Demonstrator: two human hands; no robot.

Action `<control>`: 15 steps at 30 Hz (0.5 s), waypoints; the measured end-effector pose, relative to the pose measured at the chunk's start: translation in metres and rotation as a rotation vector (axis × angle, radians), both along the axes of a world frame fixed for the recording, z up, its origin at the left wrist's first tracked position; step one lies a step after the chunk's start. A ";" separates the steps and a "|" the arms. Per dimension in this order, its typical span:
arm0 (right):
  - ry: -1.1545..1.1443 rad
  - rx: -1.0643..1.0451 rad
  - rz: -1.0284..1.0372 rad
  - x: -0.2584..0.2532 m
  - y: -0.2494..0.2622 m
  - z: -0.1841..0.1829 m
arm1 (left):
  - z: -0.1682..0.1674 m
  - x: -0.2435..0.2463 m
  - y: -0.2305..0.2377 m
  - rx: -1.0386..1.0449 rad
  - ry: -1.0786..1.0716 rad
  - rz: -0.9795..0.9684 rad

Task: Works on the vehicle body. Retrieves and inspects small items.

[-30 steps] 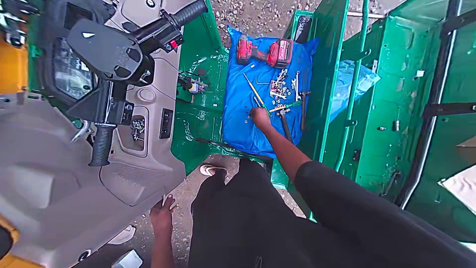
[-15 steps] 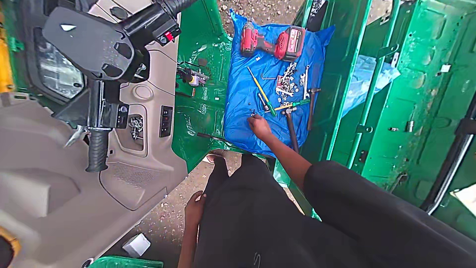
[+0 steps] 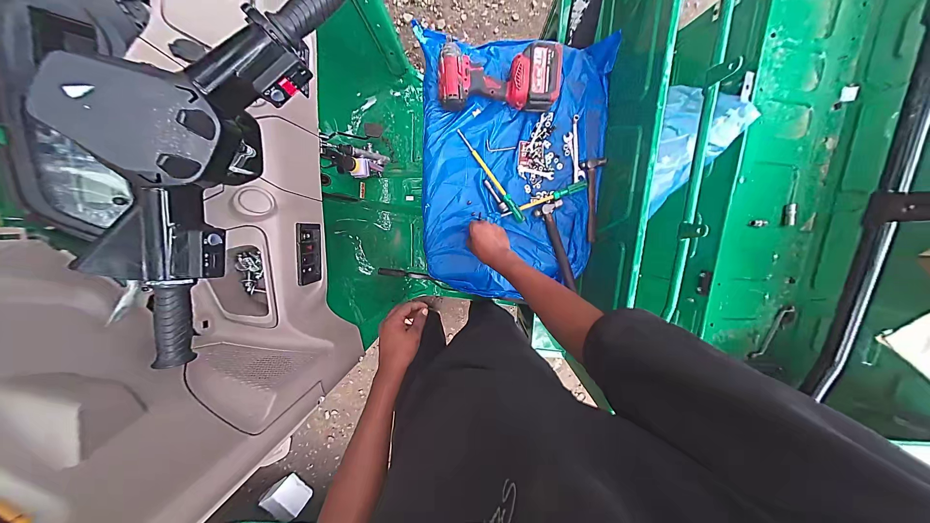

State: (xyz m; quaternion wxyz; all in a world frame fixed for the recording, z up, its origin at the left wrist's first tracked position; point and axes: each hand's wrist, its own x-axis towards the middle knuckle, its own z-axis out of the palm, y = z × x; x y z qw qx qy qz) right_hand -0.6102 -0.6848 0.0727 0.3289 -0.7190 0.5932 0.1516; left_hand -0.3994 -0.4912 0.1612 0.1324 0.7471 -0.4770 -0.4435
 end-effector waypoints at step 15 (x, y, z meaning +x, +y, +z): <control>-0.922 0.224 -0.037 0.008 0.086 0.070 | 0.013 -0.035 -0.026 0.085 0.792 0.690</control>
